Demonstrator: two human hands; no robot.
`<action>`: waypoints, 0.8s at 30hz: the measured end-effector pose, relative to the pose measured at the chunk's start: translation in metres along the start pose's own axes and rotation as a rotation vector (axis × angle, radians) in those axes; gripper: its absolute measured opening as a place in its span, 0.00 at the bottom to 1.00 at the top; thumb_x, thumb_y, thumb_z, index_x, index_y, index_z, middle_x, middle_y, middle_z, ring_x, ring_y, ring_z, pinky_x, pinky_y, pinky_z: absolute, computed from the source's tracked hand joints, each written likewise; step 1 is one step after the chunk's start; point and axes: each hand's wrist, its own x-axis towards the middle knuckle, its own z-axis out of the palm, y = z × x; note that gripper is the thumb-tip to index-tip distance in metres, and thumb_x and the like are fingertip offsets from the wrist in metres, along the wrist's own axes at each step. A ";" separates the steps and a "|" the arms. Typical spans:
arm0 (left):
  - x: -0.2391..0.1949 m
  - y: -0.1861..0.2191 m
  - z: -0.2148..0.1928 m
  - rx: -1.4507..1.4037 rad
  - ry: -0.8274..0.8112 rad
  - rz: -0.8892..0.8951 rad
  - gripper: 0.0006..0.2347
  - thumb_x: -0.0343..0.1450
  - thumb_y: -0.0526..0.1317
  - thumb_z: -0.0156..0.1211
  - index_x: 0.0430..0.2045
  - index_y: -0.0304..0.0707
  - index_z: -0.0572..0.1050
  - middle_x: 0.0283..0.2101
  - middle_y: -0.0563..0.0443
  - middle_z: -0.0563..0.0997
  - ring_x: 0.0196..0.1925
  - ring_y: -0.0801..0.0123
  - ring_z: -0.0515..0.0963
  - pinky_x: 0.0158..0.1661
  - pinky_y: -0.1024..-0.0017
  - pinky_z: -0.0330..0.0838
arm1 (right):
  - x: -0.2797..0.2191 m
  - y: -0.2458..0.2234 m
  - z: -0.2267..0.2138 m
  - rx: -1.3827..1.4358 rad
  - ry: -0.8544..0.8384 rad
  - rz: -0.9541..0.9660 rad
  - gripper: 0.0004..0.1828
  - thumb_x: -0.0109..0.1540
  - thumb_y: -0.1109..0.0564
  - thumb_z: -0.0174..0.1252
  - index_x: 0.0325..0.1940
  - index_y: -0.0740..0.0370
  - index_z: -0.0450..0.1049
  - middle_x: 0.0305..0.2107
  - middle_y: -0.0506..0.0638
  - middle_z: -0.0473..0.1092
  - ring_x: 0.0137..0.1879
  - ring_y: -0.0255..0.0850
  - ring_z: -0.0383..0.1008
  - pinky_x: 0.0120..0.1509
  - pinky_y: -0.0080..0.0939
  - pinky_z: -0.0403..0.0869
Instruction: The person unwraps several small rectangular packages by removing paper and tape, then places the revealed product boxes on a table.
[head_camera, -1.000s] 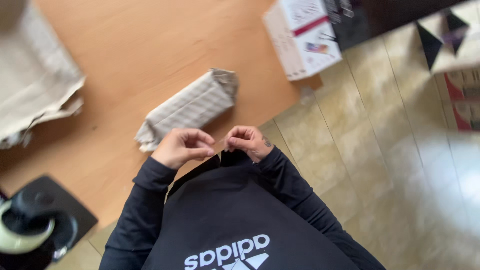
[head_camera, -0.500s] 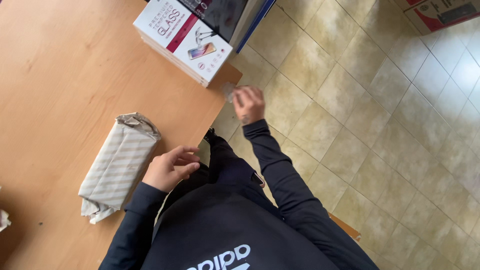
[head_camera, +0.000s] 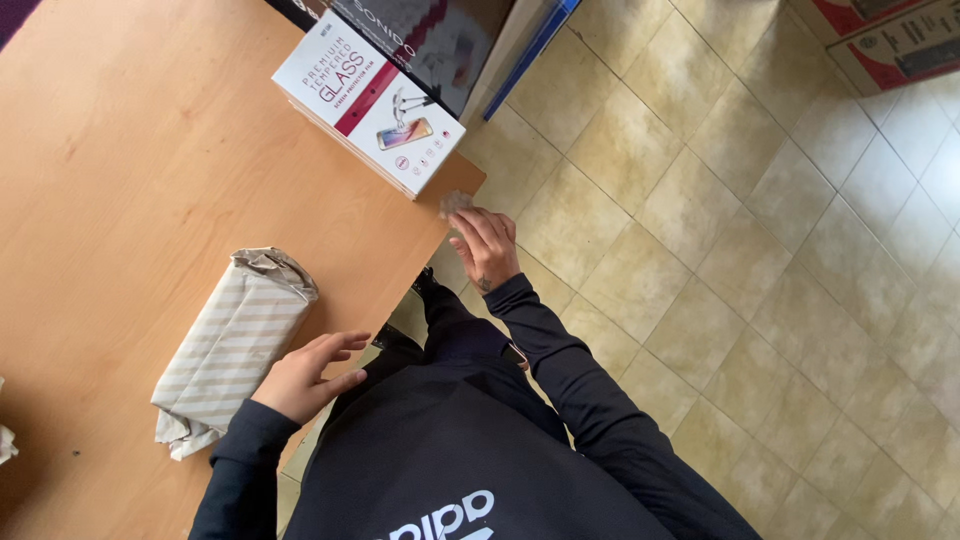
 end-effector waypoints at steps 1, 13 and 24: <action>0.000 -0.004 -0.002 -0.007 0.008 -0.003 0.26 0.78 0.48 0.71 0.75 0.51 0.76 0.71 0.51 0.87 0.74 0.46 0.86 0.61 0.46 0.92 | 0.003 0.002 0.002 0.007 -0.002 -0.009 0.23 0.83 0.41 0.52 0.70 0.56 0.84 0.62 0.49 0.80 0.69 0.47 0.80 0.76 0.49 0.71; -0.033 -0.074 0.004 -0.253 0.479 -0.072 0.22 0.79 0.49 0.72 0.71 0.55 0.82 0.56 0.53 0.94 0.62 0.53 0.93 0.56 0.51 0.92 | 0.044 -0.020 -0.006 0.089 0.025 -0.017 0.04 0.74 0.51 0.73 0.48 0.50 0.87 0.40 0.42 0.70 0.40 0.42 0.74 0.53 0.44 0.76; -0.094 -0.152 0.063 -0.176 1.397 -0.211 0.11 0.78 0.48 0.78 0.54 0.63 0.90 0.47 0.58 0.88 0.43 0.59 0.91 0.43 0.62 0.85 | 0.105 -0.223 0.046 0.636 -0.388 -0.537 0.15 0.71 0.44 0.73 0.59 0.50 0.87 0.51 0.47 0.81 0.57 0.49 0.83 0.68 0.49 0.77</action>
